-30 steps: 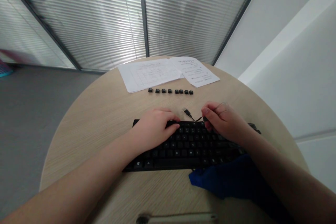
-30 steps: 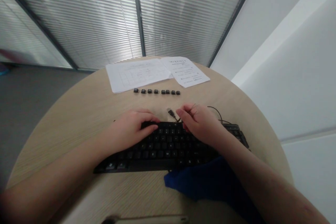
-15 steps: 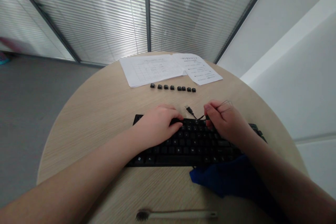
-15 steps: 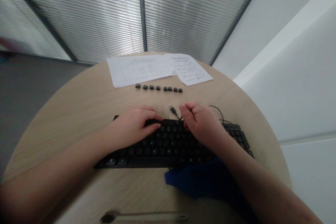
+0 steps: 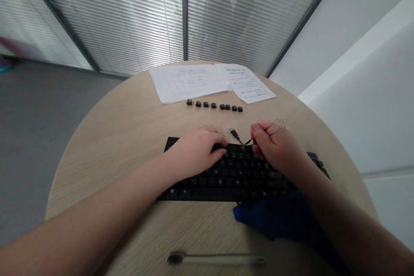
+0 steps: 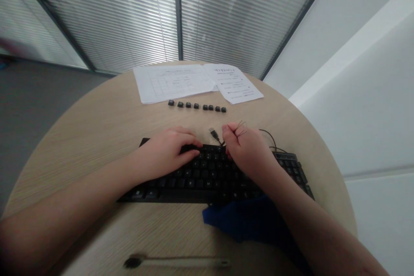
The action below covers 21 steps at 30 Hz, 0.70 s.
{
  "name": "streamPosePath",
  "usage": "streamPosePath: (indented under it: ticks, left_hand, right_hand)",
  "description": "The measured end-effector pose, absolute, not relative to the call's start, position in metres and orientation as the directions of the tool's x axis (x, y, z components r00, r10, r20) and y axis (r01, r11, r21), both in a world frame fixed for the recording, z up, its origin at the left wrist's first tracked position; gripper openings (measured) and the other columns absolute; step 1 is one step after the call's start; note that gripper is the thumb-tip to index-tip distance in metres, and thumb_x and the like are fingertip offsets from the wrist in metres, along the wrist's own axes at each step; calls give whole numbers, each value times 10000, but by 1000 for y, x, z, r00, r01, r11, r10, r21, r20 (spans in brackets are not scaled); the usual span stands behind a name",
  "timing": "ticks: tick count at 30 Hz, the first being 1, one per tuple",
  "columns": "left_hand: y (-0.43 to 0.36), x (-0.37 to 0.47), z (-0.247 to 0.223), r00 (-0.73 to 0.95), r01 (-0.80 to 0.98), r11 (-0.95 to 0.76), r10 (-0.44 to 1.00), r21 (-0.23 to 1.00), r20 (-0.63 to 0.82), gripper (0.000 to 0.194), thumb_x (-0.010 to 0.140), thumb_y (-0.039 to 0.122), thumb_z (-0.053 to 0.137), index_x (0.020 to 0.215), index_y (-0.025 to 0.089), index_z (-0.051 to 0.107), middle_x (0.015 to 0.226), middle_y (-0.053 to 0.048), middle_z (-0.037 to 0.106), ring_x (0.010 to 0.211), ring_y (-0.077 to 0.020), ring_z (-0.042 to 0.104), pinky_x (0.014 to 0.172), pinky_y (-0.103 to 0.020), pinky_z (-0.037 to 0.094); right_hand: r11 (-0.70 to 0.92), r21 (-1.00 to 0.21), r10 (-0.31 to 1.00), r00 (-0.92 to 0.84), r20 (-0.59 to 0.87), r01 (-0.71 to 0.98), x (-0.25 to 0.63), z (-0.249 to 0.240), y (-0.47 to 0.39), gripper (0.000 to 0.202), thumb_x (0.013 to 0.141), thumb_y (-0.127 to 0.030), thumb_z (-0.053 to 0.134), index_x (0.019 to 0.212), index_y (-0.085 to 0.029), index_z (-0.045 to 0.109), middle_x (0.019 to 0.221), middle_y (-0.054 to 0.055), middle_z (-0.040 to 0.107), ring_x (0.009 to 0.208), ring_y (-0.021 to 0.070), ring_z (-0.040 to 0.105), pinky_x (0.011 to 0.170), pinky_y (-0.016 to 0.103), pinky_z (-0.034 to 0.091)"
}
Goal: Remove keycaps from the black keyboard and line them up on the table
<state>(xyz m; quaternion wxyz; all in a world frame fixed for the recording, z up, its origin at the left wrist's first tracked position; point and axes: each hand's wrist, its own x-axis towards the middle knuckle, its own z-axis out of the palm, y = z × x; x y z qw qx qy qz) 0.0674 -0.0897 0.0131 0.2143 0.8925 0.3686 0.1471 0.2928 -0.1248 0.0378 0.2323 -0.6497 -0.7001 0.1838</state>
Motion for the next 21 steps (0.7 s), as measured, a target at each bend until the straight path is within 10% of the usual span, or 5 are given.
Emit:
streamPosePath:
  ticks: [21]
  left_hand:
    - [-90,67,14,691,586,-641,715,496,108,219,927,281,612,1052,202,774,1057,-67,757,1018,-241,671,967,-398,513]
  right_hand:
    - [91,-705,994,-107,22,703,301,30,-127,342,1007,-445,426,758,-230,519,597,-19,604,504,131,574,496,249,432]
